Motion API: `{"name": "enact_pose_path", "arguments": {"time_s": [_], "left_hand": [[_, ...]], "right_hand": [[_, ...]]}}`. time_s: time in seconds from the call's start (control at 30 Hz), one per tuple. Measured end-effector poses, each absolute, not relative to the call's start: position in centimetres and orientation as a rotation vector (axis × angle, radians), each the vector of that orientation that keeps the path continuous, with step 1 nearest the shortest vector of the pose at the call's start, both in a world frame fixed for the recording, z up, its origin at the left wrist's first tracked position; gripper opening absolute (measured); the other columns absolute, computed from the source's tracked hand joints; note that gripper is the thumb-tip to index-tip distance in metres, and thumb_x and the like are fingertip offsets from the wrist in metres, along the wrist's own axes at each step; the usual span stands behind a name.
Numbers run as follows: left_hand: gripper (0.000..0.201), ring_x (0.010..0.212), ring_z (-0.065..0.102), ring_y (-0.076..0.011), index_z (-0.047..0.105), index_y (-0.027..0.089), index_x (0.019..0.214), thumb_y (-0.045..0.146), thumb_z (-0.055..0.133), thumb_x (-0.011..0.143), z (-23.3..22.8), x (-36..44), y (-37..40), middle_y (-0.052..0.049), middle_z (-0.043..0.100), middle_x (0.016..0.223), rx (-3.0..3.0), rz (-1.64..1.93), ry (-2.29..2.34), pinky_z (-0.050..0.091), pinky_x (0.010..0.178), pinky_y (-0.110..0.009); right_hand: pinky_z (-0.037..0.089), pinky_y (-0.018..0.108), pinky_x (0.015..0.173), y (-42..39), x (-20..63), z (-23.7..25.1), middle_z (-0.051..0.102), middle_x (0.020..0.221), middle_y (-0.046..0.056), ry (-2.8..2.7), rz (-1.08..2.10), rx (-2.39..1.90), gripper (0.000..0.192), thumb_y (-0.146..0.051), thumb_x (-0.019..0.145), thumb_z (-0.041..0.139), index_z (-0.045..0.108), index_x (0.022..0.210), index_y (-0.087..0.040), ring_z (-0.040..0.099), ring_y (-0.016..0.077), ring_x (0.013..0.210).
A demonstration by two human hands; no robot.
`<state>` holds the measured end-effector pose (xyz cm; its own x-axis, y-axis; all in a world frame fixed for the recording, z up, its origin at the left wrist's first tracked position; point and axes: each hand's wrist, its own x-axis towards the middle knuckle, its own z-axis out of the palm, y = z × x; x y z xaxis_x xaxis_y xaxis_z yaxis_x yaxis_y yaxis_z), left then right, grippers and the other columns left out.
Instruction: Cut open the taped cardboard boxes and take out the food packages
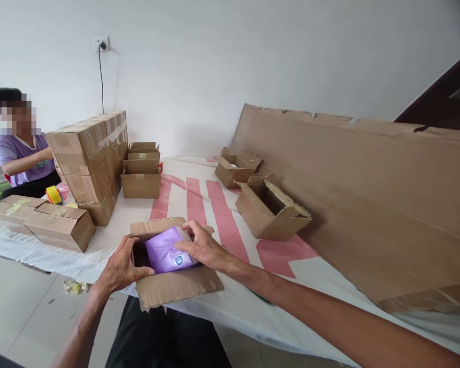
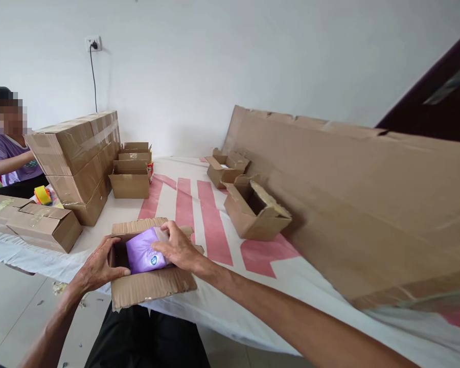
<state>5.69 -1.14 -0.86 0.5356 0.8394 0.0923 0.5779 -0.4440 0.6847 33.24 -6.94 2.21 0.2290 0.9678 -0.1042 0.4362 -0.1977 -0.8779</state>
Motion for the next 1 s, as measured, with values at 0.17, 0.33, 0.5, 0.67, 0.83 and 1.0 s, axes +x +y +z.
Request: {"name": "enact_pose_path", "arguments": {"time_s": [0.17,0.33,0.5,0.67,0.83,1.0], "left_hand": [[0.071,0.128,0.066,-0.0382,0.062,0.023,0.136,0.056,0.084,0.078,-1.5,5.3,-0.4,-0.015,0.063,0.144,2.212,0.652,1.160,0.054,0.109,-0.055],[0.052,0.142,0.058,-0.0413,0.070,0.023,0.123,0.060,0.077,0.086,0.5,5.4,0.9,-0.017,0.061,0.153,2.202,1.050,1.138,0.042,0.120,-0.060],[0.063,0.127,0.069,-0.0399,0.071,0.024,0.133,0.066,0.075,0.087,4.7,6.8,1.3,-0.015,0.072,0.141,1.946,1.014,0.980,0.056,0.106,-0.052],[0.063,0.123,0.070,-0.0366,0.074,0.026,0.137,0.060,0.081,0.085,6.2,8.3,1.8,-0.009,0.078,0.129,1.721,0.783,0.741,0.057,0.104,-0.046],[0.067,0.117,0.073,-0.0345,0.075,0.017,0.134,0.054,0.089,0.081,5.1,9.3,2.7,-0.012,0.080,0.123,1.503,0.898,0.697,0.056,0.101,-0.039],[0.069,0.104,0.076,-0.0320,0.076,0.014,0.127,0.056,0.093,0.074,4.9,10.4,2.1,-0.013,0.081,0.115,1.303,1.005,0.677,0.061,0.085,-0.035]], "right_hand": [[0.055,0.037,0.081,-7.7,35.2,4.7,0.069,0.108,0.005,-1.104,1.034,-1.403,0.056,-0.050,0.068,0.081,0.058,0.112,-0.024,0.068,0.0254,0.099],[0.054,0.035,0.081,-7.4,35.1,5.6,0.071,0.105,0.004,-1.034,1.067,-1.208,0.053,-0.047,0.065,0.083,0.059,0.107,-0.025,0.068,0.0237,0.096],[0.052,0.034,0.081,-6.6,33.8,6.1,0.070,0.104,0.002,-1.048,1.130,-1.090,0.050,-0.045,0.065,0.083,0.059,0.104,-0.025,0.066,0.0219,0.094],[0.052,0.032,0.081,-5.5,33.3,6.4,0.069,0.103,0.001,-1.085,1.141,-0.969,0.049,-0.047,0.070,0.085,0.061,0.105,-0.024,0.065,0.0198,0.092],[0.055,0.037,0.093,-4.9,34.5,5.3,0.069,0.123,0.006,-1.034,1.141,-0.955,0.066,-0.061,0.073,0.086,0.058,0.121,-0.025,0.068,0.0240,0.111],[0.058,0.043,0.097,-5.2,34.4,3.7,0.069,0.134,0.009,-1.062,1.196,-0.990,0.085,-0.060,0.071,0.090,0.053,0.141,-0.030,0.067,0.0291,0.127]]}}
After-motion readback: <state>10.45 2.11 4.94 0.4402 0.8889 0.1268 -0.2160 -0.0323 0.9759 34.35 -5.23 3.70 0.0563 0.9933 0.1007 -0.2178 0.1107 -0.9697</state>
